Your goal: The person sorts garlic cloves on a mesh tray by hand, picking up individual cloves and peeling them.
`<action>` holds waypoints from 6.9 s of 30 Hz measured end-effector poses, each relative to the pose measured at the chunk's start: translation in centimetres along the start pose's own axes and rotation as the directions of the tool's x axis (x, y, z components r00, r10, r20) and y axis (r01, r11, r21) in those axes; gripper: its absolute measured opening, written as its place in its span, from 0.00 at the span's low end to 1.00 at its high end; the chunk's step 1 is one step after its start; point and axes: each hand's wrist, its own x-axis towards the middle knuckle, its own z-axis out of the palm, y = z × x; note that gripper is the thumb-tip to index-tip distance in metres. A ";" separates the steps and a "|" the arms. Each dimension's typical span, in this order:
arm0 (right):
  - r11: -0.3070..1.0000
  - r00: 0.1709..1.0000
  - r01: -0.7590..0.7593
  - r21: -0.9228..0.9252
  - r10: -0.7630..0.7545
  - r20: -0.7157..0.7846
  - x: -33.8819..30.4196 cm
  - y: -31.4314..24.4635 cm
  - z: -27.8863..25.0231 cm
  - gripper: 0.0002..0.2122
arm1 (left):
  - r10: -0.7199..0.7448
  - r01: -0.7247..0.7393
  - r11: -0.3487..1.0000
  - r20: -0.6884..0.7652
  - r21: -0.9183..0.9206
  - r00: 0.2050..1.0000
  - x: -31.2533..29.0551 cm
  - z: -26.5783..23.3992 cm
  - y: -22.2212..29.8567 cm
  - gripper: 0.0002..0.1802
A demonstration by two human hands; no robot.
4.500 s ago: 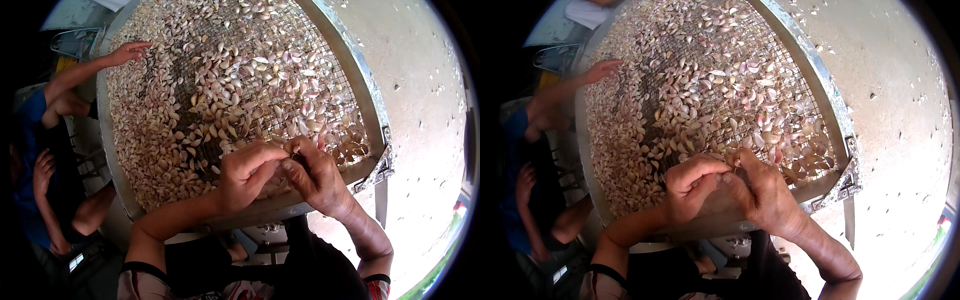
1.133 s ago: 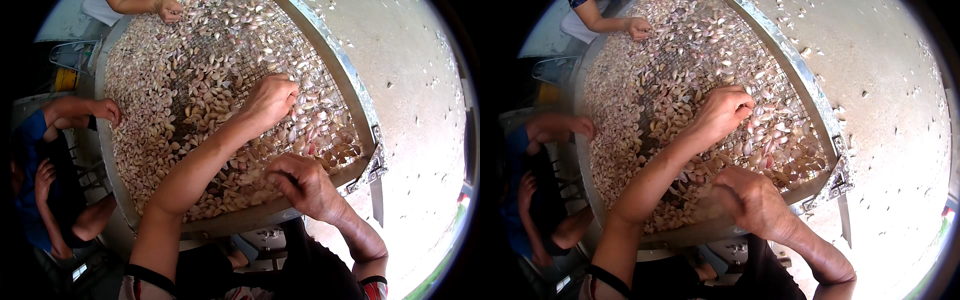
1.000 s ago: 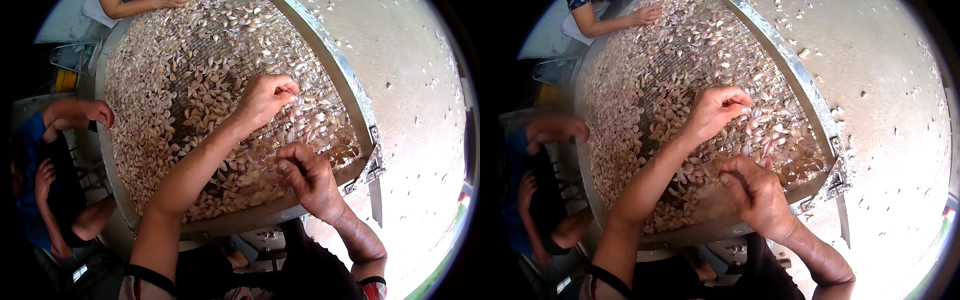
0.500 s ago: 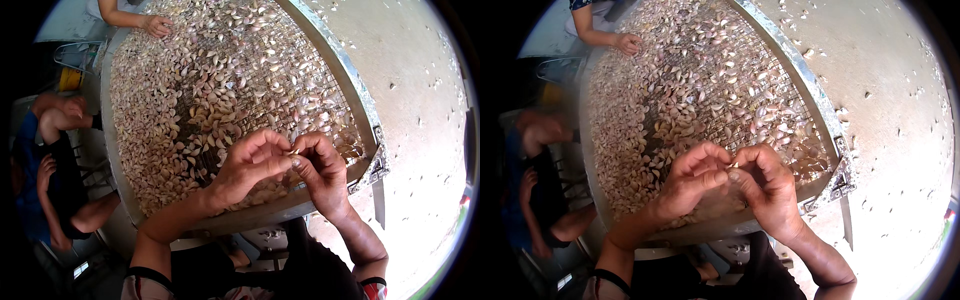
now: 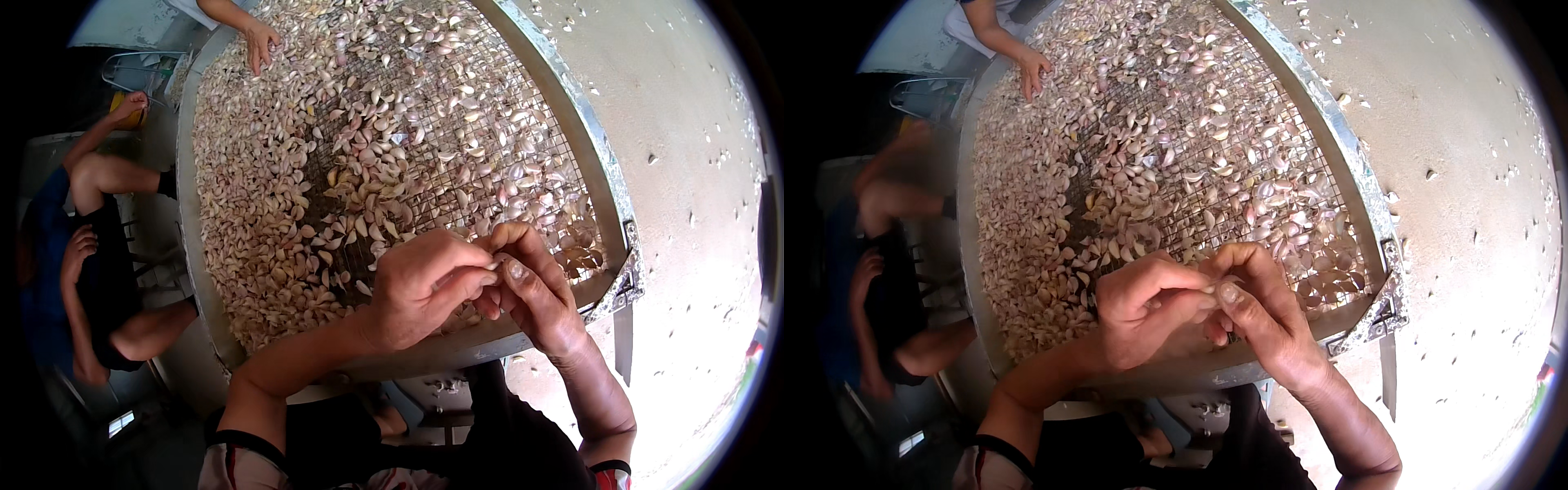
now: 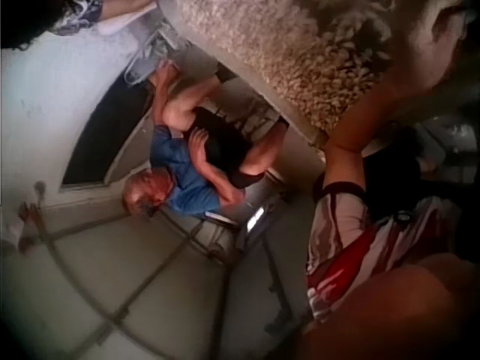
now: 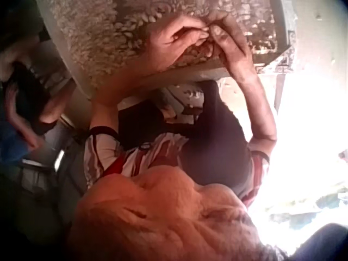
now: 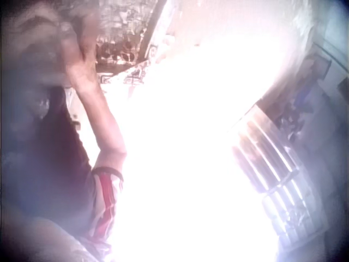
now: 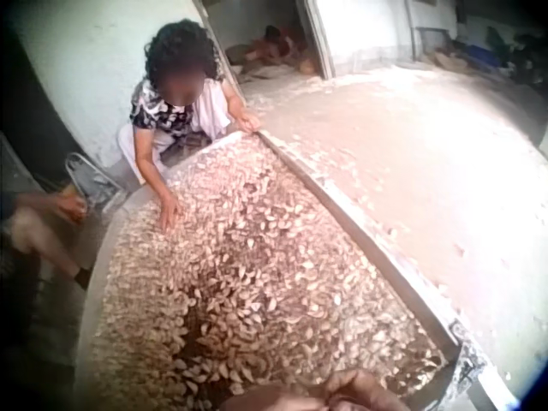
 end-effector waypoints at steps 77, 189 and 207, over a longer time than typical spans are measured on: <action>0.647 0.940 0.178 -0.741 0.111 0.323 -0.2 -0.3 0.1 0.07 | 0.098 -0.118 0.860 0.067 0.497 0.993 7.4 -3.6 -12.6 0.12; 0.953 0.983 0.128 -0.275 -0.158 -0.090 -0.2 0.5 -0.4 0.05 | -0.011 0.011 0.999 0.006 -0.045 1.000 1.0 -0.6 -0.5 0.19; 0.493 0.953 0.248 -0.834 -0.280 0.118 -0.5 0.1 0.2 0.08 | -0.078 0.074 0.996 0.090 0.050 0.993 -1.2 0.2 0.8 0.17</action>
